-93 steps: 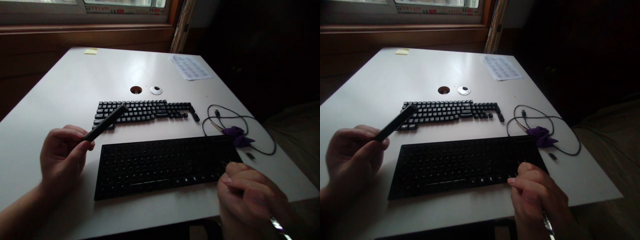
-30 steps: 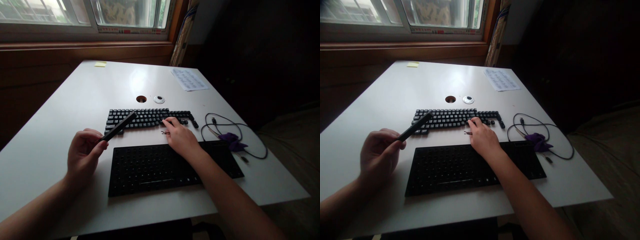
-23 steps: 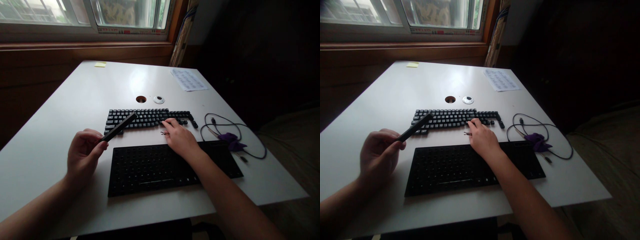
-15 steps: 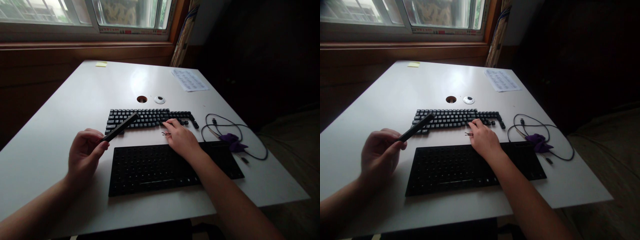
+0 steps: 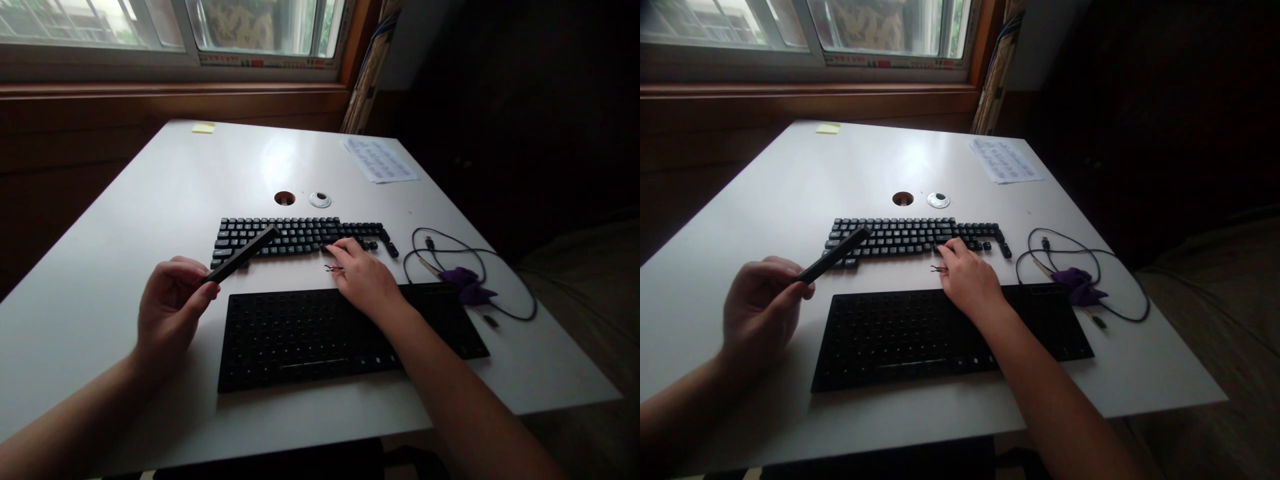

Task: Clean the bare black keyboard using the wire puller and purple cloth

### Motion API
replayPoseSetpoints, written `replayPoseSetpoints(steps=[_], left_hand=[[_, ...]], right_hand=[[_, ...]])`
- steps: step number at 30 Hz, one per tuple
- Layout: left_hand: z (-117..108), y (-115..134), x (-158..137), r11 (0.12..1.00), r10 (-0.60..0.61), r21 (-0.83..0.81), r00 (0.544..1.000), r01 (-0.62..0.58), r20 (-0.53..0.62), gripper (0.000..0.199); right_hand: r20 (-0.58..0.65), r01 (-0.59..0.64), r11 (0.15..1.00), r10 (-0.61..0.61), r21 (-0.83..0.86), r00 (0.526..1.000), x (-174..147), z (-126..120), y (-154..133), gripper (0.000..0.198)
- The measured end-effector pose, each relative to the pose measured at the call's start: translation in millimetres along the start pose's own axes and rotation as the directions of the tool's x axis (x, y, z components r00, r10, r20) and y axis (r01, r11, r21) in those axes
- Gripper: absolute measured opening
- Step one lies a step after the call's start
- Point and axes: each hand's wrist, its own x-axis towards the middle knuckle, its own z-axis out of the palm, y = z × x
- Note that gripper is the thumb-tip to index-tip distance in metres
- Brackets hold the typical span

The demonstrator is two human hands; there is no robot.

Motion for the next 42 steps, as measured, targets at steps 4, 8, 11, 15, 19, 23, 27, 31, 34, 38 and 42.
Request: replayPoseSetpoints(steps=[4,8,11,15,19,23,27,31,34,38,42], left_hand=[[1,0,0,1.000,0.003,-0.012,1.000,-0.003,-0.005,0.018],[0,0,1,1.000,0.004,-0.020,1.000,-0.004,-0.004,0.020],[1,1,1,1.000,0.009,-0.016,1.000,-0.009,-0.002,0.020],[2,3,1,1.000,-0.015,-0.004,1.000,0.015,-0.005,0.019],[2,3,1,1.000,-0.013,-0.006,1.000,0.013,-0.004,0.018],[2,3,1,1.000,-0.010,0.004,1.000,0.010,-0.001,0.019],[2,4,1,1.000,-0.017,-0.006,1.000,0.017,0.010,0.018],[1,4,0,1.000,-0.015,-0.002,1.000,0.015,0.011,0.018],[1,4,1,1.000,-0.015,0.006,1.000,0.015,0.015,0.018],[1,3,1,1.000,-0.019,0.009,1.000,0.018,0.021,0.018],[0,2,0,1.000,-0.025,0.003,0.999,0.025,0.023,0.018]], right_hand=[[-0.050,0.018,1.000,-0.018,0.008,0.999,2,-1,-4,0.047],[-0.040,0.034,0.999,-0.033,0.009,0.999,3,0,-9,0.049],[-0.023,0.037,0.999,-0.037,-0.002,0.999,5,2,-10,0.052],[0.002,0.038,0.999,-0.038,-0.015,0.999,6,4,-9,0.050],[0.014,0.045,0.999,-0.045,-0.018,0.999,5,5,-8,0.048],[0.019,0.045,0.999,-0.045,-0.010,0.999,5,5,-8,0.049],[0.018,0.042,0.999,-0.042,0.006,0.999,5,5,-8,0.048],[0.014,0.043,0.999,-0.044,0.029,0.999,6,6,-7,0.048],[0.011,0.049,0.998,-0.049,0.043,0.999,6,7,-6,0.048],[0.002,0.054,0.996,-0.054,0.064,0.999,6,9,-4,0.048],[-0.003,0.059,0.995,-0.059,0.084,0.998,6,10,-3,0.048]])
